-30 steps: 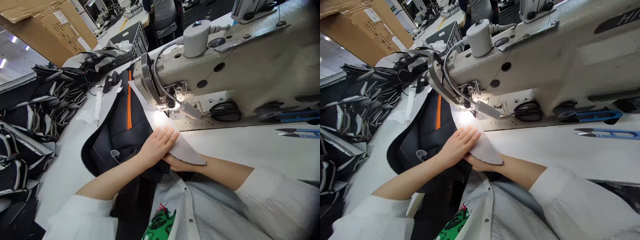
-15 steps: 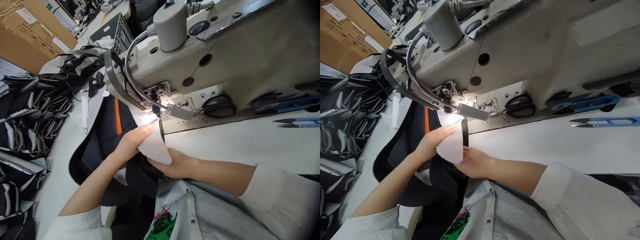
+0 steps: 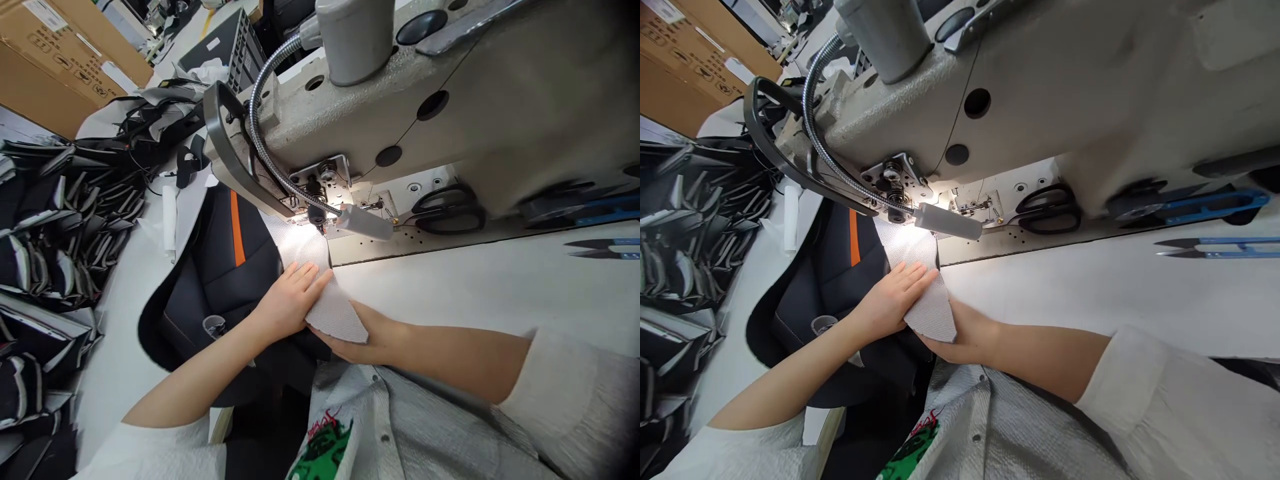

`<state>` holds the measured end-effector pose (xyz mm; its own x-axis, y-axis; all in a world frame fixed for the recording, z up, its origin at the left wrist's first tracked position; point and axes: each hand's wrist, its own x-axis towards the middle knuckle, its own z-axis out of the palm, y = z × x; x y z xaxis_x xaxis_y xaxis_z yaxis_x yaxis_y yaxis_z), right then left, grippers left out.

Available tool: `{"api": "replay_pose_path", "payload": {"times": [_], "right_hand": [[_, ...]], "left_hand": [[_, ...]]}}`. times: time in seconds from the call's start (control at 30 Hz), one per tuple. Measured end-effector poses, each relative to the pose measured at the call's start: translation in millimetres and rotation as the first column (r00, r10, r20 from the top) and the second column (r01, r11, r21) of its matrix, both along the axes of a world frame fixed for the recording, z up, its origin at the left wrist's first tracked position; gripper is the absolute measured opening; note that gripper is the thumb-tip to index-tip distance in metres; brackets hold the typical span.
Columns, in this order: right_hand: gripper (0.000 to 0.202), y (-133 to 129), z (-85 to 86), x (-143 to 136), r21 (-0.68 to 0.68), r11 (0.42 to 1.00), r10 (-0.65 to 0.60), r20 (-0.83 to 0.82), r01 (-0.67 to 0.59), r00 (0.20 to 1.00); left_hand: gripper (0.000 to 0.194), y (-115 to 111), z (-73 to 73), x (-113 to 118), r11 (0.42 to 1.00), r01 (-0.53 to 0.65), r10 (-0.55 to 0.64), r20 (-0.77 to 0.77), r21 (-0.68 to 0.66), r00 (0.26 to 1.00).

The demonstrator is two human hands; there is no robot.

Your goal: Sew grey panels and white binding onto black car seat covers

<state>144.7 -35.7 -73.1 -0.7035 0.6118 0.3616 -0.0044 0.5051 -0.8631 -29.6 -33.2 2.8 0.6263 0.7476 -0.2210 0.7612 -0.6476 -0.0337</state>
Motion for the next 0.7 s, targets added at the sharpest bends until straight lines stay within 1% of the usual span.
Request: {"api": "replay_pose_path", "payload": {"times": [0.1, 0.2, 0.27, 0.33, 0.37, 0.4, 0.47, 0.5, 0.53, 0.57, 0.6, 0.63, 0.67, 0.7], "right_hand": [[0.006, 1, 5.1, 4, 0.002, 0.999, 0.036, -0.047, -0.036, 0.998], [0.008, 6, 8.4, 6, 0.026, 0.998, 0.057, -0.066, -0.055, 0.996], [0.01, 10, 8.3, 6, 0.074, 0.997, 0.019, -0.03, -0.016, 0.999], [0.014, 14, 7.3, 5, 0.181, 0.983, -0.031, 0.04, 0.024, 0.999], [0.019, 16, 7.0, 5, 0.262, 0.965, -0.052, 0.08, 0.029, 0.995], [0.024, 18, 7.0, 6, 0.36, 0.932, -0.074, 0.119, 0.026, 0.99], [0.036, 22, 8.5, 6, 0.56, 0.828, -0.108, 0.186, -0.015, 0.977], [0.043, 23, 9.9, 5, 0.633, 0.773, -0.117, 0.22, -0.051, 0.968], [0.051, 23, 11.5, 3, 0.678, 0.73, -0.119, 0.251, -0.087, 0.961], [0.06, 23, 13.1, 0, 0.698, 0.706, -0.117, 0.277, -0.116, 0.954], [0.067, 22, 14.5, -5, 0.702, 0.698, -0.115, 0.3, -0.138, 0.947], [0.069, 21, 15.3, -10, 0.703, 0.697, -0.126, 0.316, -0.143, 0.94], [0.064, 19, 15.7, -17, 0.709, 0.691, -0.149, 0.327, -0.138, 0.933], [0.054, 17, 15.5, -23, 0.721, 0.679, -0.17, 0.336, -0.137, 0.926]], "left_hand": [[0.06, 0, -4.7, 2, 1.0, 0.012, -0.011, -0.048, 0.026, 0.999], [0.059, 8, -7.5, -5, 0.999, 0.018, -0.017, -0.029, 0.045, 0.999], [0.058, 17, -8.3, -9, 0.998, 0.0, 0.001, -0.017, 0.063, 1.0], [0.056, 26, -9.3, -12, 0.997, -0.02, 0.021, -0.022, 0.072, 1.0], [0.055, 30, -10.0, -13, 0.997, -0.031, 0.033, -0.027, 0.073, 0.999], [0.054, 34, -10.7, -14, 0.996, -0.044, 0.046, -0.03, 0.076, 0.998], [0.052, 41, -11.5, -16, 0.993, -0.078, 0.08, -0.024, 0.087, 0.997], [0.051, 45, -11.1, -16, 0.991, -0.096, 0.098, -0.013, 0.093, 0.995], [0.05, 48, -9.8, -16, 0.989, -0.114, 0.114, 0.0, 0.094, 0.993], [0.049, 51, -7.7, -14, 0.988, -0.129, 0.128, 0.011, 0.086, 0.992], [0.049, 53, -4.8, -11, 0.987, -0.141, 0.14, 0.022, 0.073, 0.99], [0.048, 54, -1.3, -6, 0.987, -0.15, 0.148, 0.033, 0.056, 0.988], [0.048, 54, 2.4, -1, 0.987, -0.155, 0.154, 0.048, 0.037, 0.987], [0.049, 53, 5.9, 4, 0.988, -0.151, 0.15, 0.071, 0.02, 0.986]]}}
